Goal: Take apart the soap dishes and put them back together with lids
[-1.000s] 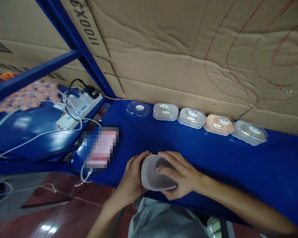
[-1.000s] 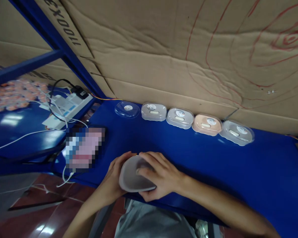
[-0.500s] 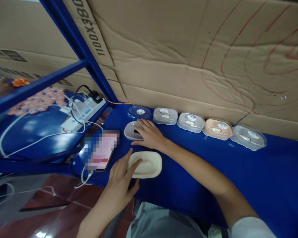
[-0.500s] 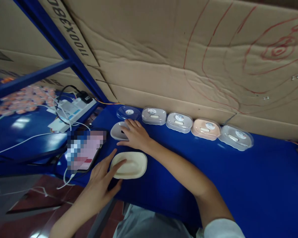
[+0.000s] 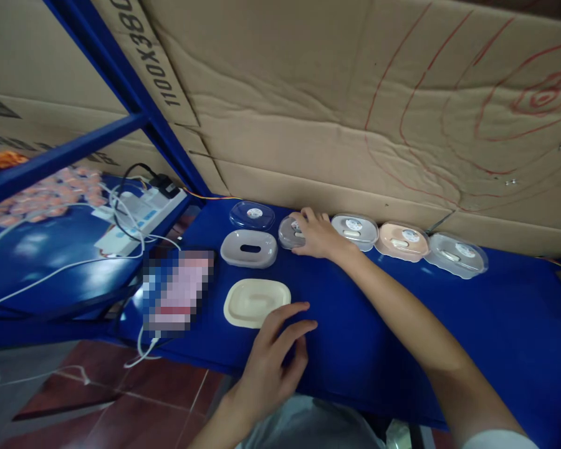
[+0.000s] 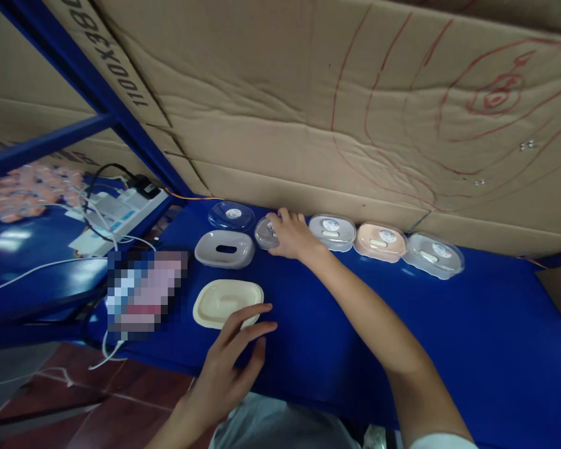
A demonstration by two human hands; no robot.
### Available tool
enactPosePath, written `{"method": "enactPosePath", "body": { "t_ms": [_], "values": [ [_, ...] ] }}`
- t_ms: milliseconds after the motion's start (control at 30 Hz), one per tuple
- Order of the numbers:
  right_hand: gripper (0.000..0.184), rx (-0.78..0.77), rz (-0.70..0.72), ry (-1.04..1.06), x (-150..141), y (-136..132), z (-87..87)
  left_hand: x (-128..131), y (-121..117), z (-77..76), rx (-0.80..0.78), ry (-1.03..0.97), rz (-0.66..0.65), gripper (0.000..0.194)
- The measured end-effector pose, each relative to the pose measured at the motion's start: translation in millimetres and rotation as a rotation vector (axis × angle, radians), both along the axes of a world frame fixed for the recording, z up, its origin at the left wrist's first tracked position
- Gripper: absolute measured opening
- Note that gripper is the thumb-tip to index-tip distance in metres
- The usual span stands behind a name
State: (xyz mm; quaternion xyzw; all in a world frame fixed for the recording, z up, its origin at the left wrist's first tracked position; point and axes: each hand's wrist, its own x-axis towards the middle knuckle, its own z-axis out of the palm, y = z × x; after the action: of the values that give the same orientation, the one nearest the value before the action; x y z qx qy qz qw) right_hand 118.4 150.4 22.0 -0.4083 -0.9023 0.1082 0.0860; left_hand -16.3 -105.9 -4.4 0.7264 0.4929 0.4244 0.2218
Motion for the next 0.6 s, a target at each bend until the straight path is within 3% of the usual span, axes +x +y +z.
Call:
{"method": "enactPosePath", "body": {
  "t_ms": [100,200,300,367,433,500,600],
  "values": [
    [0.089,-0.021,-0.01,0.078,12,-29,9.2,11,5,-7.5,-0.138,-0.403,0.121,0.035],
    [0.099,-0.2,0.036,0.294,33,-73,25.5,14,14,-20.9,-0.278,-0.77,0.187,0.07],
    [0.099,-0.478,0.154,0.445,49,-115,40.3,14,22,-30.5,-0.425,-0.877,0.136,0.109],
    [0.092,-0.528,0.177,0.475,53,-128,44.5,14,24,-32.8,-0.499,-0.878,0.112,0.114],
    [0.083,-0.464,0.117,0.56,51,-123,42.5,15,23,-33.7,-0.519,-0.927,0.127,0.106],
    [0.076,-0.275,-0.003,0.62,43,-102,34.8,16,19,-35.8,-0.52,-1.021,0.136,0.094],
    [0.077,0.029,-0.175,0.395,22,-56,16.2,18,9,-43.3,-0.557,-1.125,0.063,0.087]
  ]
}}
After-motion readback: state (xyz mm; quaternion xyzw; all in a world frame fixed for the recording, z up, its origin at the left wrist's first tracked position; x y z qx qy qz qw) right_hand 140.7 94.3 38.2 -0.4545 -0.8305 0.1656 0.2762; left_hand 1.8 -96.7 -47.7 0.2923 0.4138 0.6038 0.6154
